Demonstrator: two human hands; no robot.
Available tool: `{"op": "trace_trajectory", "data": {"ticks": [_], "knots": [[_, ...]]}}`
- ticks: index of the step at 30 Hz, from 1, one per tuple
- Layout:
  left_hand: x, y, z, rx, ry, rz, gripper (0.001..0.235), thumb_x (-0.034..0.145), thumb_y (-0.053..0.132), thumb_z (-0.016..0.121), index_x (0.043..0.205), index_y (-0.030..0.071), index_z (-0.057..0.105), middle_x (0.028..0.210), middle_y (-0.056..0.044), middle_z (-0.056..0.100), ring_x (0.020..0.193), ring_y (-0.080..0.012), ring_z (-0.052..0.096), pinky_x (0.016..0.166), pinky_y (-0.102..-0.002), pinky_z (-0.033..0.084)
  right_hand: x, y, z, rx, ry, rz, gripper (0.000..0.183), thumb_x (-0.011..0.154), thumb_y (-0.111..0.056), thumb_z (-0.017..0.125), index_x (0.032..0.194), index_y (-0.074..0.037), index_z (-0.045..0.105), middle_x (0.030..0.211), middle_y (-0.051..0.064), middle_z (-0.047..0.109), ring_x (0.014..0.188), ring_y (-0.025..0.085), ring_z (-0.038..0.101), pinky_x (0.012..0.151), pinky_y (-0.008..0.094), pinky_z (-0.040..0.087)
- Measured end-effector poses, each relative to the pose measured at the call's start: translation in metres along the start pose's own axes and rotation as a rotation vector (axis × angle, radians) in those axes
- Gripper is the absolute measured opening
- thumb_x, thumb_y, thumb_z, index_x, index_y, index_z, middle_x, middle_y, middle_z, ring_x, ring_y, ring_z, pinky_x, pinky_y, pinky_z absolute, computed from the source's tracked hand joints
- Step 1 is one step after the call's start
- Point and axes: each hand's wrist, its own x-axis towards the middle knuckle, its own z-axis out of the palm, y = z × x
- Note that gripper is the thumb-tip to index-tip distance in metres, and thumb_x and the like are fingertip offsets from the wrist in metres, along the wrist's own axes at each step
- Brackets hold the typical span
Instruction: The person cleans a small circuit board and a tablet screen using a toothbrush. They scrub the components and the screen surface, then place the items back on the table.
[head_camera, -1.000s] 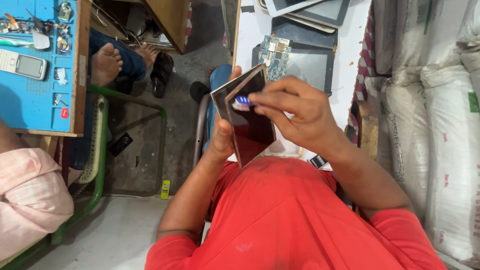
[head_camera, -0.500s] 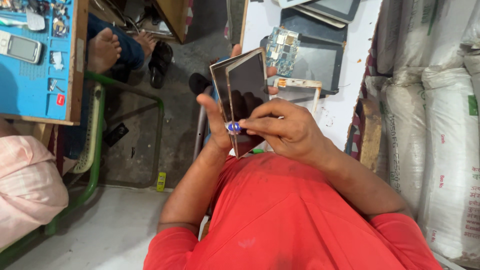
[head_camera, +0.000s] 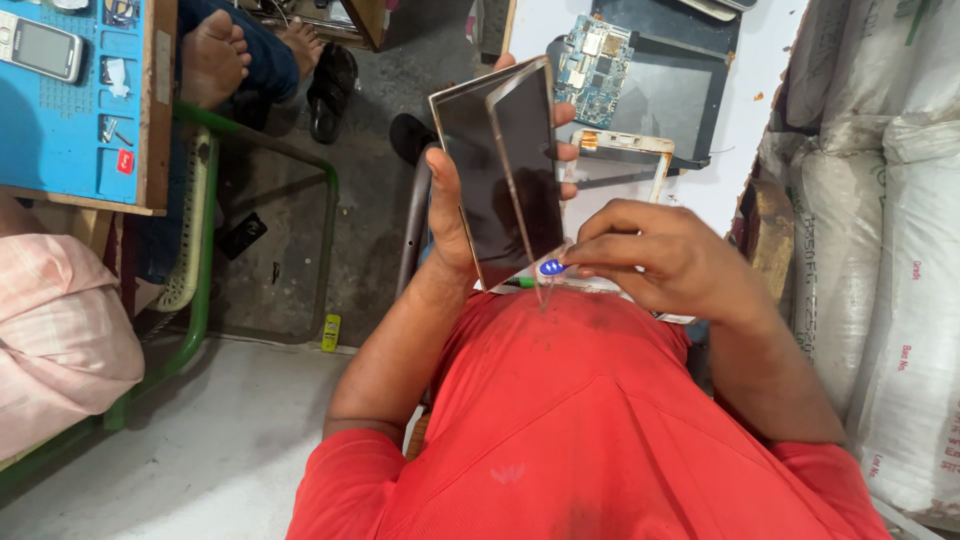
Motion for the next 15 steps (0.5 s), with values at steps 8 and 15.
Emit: {"op": "trace_trajectory", "data": {"ticks": [8,15], "knots": [[0.011,-0.003,0.017,-0.092,-0.001,0.029,0.109,0.091,0.073,0.066,0.168,0.018,0.013,0.147,-0.027,0.049,0.12,-0.0312,0.064,0.096,-0.048,0.06,0.019,-0.014,-0.006,-0.145,0.029,-0.223,0.028,0.078,-0.004,0.082,0.104,-0.011,0.077,0.097,0.003,0.071,0.086,0.021,0.071,0.07,0.034,0.056],[-0.002,-0.008,0.02,-0.039,0.038,-0.005,0.109,0.094,0.072,0.066,0.169,0.011,0.015,0.153,-0.022,0.047,0.135,-0.0295,0.054,0.117,-0.043,0.046,0.033,-0.018,-0.009,-0.039,0.429,-0.18,0.034,0.085,0.009,0.08,0.116,-0.004,0.071,0.098,0.008,0.066,0.088,0.02,0.069,0.102,0.043,0.059]]}}
